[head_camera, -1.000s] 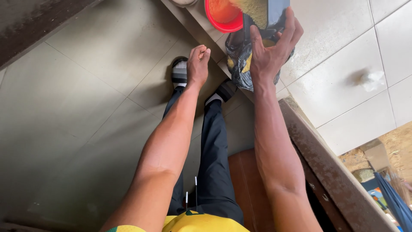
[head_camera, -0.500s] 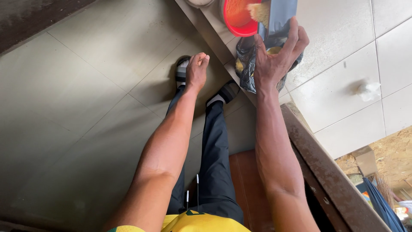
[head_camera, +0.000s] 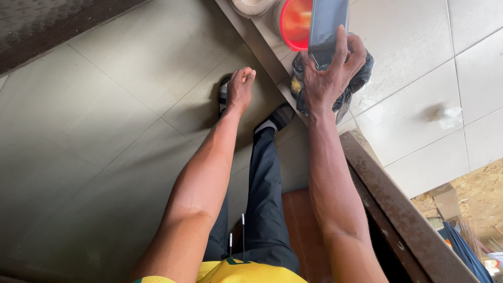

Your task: The person opens a black plastic bag containing yellow granular material, then uses a black rectangular scoop to transfer the contents into a red bucket. The person repeats the scooping and pouring action multiple times, then walks to a table and places the bucket and scoop down.

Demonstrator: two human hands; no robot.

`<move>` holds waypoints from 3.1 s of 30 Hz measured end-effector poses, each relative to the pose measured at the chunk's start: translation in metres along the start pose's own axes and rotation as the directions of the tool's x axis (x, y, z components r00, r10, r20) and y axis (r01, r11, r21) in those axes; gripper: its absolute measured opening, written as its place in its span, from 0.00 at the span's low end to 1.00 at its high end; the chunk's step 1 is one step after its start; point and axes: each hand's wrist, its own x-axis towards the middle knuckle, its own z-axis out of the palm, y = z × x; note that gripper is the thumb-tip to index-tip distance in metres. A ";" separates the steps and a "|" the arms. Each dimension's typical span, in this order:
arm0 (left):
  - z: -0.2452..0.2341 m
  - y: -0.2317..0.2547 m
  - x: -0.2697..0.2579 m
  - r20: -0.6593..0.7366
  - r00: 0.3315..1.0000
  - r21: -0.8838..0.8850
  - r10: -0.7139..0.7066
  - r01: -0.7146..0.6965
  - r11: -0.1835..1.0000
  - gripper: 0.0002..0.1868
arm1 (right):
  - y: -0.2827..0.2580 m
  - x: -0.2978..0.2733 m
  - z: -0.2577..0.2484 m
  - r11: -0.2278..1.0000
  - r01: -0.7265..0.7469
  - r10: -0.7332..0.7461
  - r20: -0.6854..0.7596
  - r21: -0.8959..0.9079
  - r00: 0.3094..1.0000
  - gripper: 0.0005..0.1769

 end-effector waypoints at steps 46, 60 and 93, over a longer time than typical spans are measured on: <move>0.206 -0.006 0.013 0.261 0.957 0.310 -0.126 0.041 0.950 0.54 | 0.171 -0.116 0.002 0.835 -0.549 0.542 0.124 0.031 0.831 0.53; 0.186 0.022 0.001 0.168 0.971 0.315 -0.172 0.113 0.943 0.38 | 0.178 -0.122 0.010 0.702 -0.656 0.579 0.314 0.277 0.752 0.45; 0.135 -0.004 -0.038 0.175 0.978 0.266 0.111 -0.156 0.951 0.33 | 0.211 -0.150 -0.055 -0.100 -0.581 0.738 0.452 0.808 0.502 0.20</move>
